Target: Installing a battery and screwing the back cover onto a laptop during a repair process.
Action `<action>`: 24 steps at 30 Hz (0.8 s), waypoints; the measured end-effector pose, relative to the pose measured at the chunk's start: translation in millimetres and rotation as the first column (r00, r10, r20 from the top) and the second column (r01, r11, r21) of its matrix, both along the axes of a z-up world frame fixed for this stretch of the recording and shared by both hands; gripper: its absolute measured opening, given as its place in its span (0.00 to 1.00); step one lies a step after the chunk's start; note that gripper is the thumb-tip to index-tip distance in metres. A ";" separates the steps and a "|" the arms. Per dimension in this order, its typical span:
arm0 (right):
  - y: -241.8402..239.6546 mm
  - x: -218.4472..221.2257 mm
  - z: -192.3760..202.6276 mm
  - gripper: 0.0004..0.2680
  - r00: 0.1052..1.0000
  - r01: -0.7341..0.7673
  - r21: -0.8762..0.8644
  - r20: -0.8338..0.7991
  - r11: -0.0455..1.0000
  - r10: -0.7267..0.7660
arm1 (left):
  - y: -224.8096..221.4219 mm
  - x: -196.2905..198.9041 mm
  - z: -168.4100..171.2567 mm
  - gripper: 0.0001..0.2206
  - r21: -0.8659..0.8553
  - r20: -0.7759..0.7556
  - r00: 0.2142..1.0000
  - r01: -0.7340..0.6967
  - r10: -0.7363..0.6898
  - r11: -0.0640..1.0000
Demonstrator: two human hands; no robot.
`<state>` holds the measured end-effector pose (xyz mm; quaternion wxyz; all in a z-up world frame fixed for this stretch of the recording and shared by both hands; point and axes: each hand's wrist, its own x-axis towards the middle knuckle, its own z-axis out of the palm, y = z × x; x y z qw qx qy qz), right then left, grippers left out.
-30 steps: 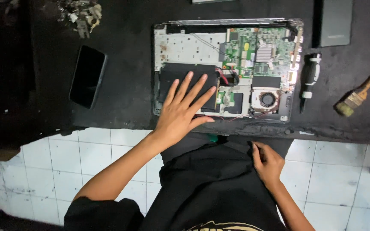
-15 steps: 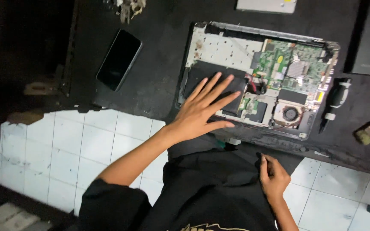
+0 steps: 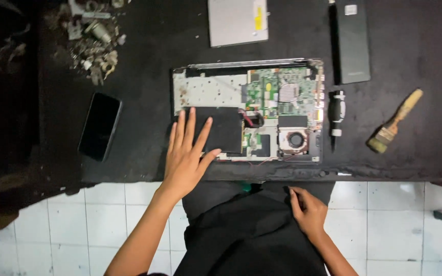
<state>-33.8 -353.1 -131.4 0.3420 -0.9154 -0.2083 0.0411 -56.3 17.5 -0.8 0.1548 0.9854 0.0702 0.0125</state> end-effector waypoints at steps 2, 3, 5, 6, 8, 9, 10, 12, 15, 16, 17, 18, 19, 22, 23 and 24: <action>-0.8 0.5 -3.0 0.05 1.000 0.012 -0.010 0.017 1.000 -0.011 | -0.1 -0.4 1.5 0.32 -0.006 -0.002 1.000 0.011 -0.011 1.000; -1.8 0.6 -4.5 0.05 0.999 0.004 -0.020 0.031 1.000 -0.003 | -0.2 0.5 1.9 0.32 -0.011 -0.006 1.000 0.002 -0.002 1.000; -1.2 1.1 -2.6 0.05 0.999 0.017 -0.012 0.044 1.000 -0.017 | -1.1 1.0 1.1 0.31 -0.015 0.005 1.000 0.014 -0.014 1.000; -0.9 3.5 -1.7 0.05 0.998 0.001 0.000 0.055 1.000 -0.001 | -1.6 1.0 0.9 0.31 -0.016 0.013 1.000 -0.004 0.004 1.000; -2.9 3.2 -2.9 0.05 0.999 -0.002 0.026 0.043 1.000 0.001 | -1.8 1.7 0.4 0.31 -0.022 0.008 1.000 -0.005 0.005 1.000; -3.7 3.1 -3.6 0.06 0.999 -0.021 0.054 0.026 0.998 0.020 | -1.6 1.2 0.1 0.31 -0.027 -0.003 1.000 -0.024 0.024 0.999; -3.4 4.0 -2.3 0.06 1.000 -0.014 0.054 0.028 0.998 0.012 | -2.9 2.2 0.9 0.31 -0.027 -0.001 1.000 -0.016 0.016 1.000; -1.8 4.5 0.2 0.05 1.000 0.007 0.046 0.030 0.999 -0.008 | -4.6 2.1 2.5 0.30 -0.072 -0.007 0.998 -0.058 0.058 0.996; -1.7 6.0 1.6 0.05 0.998 -0.007 0.061 0.057 0.998 0.003 | -5.9 2.5 1.2 0.30 -0.078 -0.003 0.997 -0.077 0.077 0.994; -1.7 6.3 1.4 0.05 0.998 -0.007 0.063 0.059 0.998 0.003 | -6.2 2.7 0.7 0.30 -0.076 -0.001 0.997 -0.077 0.077 0.994; -1.2 6.3 1.2 0.05 0.998 -0.002 0.067 0.060 0.998 -0.002 | -5.8 2.6 0.3 0.30 -0.087 0.008 0.997 -0.079 0.080 0.993; -1.4 5.8 1.7 0.04 0.998 0.000 0.070 0.060 0.998 -0.005 | -6.1 1.5 -0.2 0.29 -0.100 0.016 0.996 -0.083 0.085 0.991; -1.7 4.5 1.4 0.04 0.998 -0.001 0.069 0.060 0.998 -0.003 | -6.0 1.3 -0.3 0.29 -0.101 0.016 0.996 -0.085 0.087 0.991; -3.6 1.0 1.5 0.05 0.997 -0.007 0.047 0.076 0.999 0.003 | -6.6 1.8 -0.1 0.29 -0.095 0.044 0.995 -0.086 0.090 0.992; -4.9 -2.0 2.7 0.05 0.998 0.010 0.017 0.069 1.000 -0.011 | -7.4 1.7 1.1 0.29 -0.122 0.041 0.995 -0.088 0.094 0.989; -4.3 -1.5 2.2 0.05 0.998 0.021 -0.009 0.067 1.000 -0.020 | -7.0 2.5 2.4 0.29 -0.144 0.044 0.994 -0.095 0.102 0.985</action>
